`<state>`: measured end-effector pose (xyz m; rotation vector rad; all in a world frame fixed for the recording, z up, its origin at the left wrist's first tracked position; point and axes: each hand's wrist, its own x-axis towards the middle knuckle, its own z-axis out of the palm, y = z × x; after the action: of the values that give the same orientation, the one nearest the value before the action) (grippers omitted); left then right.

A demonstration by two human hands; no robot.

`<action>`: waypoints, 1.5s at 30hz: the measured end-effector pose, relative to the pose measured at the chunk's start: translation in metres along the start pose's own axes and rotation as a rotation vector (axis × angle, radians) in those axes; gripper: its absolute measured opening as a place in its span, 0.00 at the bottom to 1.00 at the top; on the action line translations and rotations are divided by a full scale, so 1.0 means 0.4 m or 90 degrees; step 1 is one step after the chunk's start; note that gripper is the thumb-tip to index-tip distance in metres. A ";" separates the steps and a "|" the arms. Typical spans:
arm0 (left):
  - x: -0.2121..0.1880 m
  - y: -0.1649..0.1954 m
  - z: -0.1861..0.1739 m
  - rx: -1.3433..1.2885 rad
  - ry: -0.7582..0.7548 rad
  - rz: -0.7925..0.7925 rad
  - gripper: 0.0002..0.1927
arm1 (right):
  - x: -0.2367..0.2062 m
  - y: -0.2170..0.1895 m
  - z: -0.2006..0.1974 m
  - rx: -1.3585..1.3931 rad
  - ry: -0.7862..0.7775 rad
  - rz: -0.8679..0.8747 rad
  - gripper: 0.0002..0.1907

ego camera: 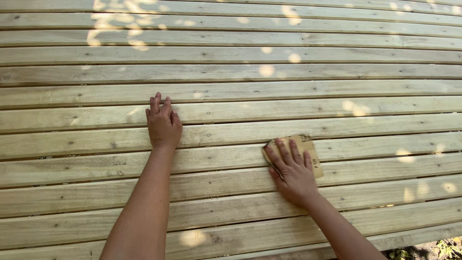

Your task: The person sands the slatted wooden surface of a large outdoor furniture piece, rubbing a sheet of sandpaper back and forth across the planks with one hand while the other hand steadies the surface. They occasionally reposition the sandpaper and continue sanding different sections of the slats.

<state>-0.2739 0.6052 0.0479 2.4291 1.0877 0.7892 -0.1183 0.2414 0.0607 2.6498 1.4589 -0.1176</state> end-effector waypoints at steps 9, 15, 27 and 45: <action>-0.226 0.103 -0.069 0.024 -0.092 0.015 0.23 | 0.106 -0.210 -0.106 0.133 -0.161 0.066 0.32; -0.249 0.135 -0.053 0.019 -0.162 -0.022 0.27 | -0.105 -0.250 0.038 0.005 0.052 -0.245 0.32; -0.321 0.111 -0.013 -0.002 -0.120 -0.051 0.26 | -0.076 -0.107 0.023 0.007 -0.059 -0.051 0.38; -0.626 0.356 -0.114 0.251 -0.058 -0.422 0.36 | -0.163 0.281 -0.066 0.037 -0.021 -0.546 0.31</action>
<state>-0.3591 0.3273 0.0731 2.1136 1.9990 0.2579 -0.0578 0.1308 0.1018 1.8479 2.4786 -0.2683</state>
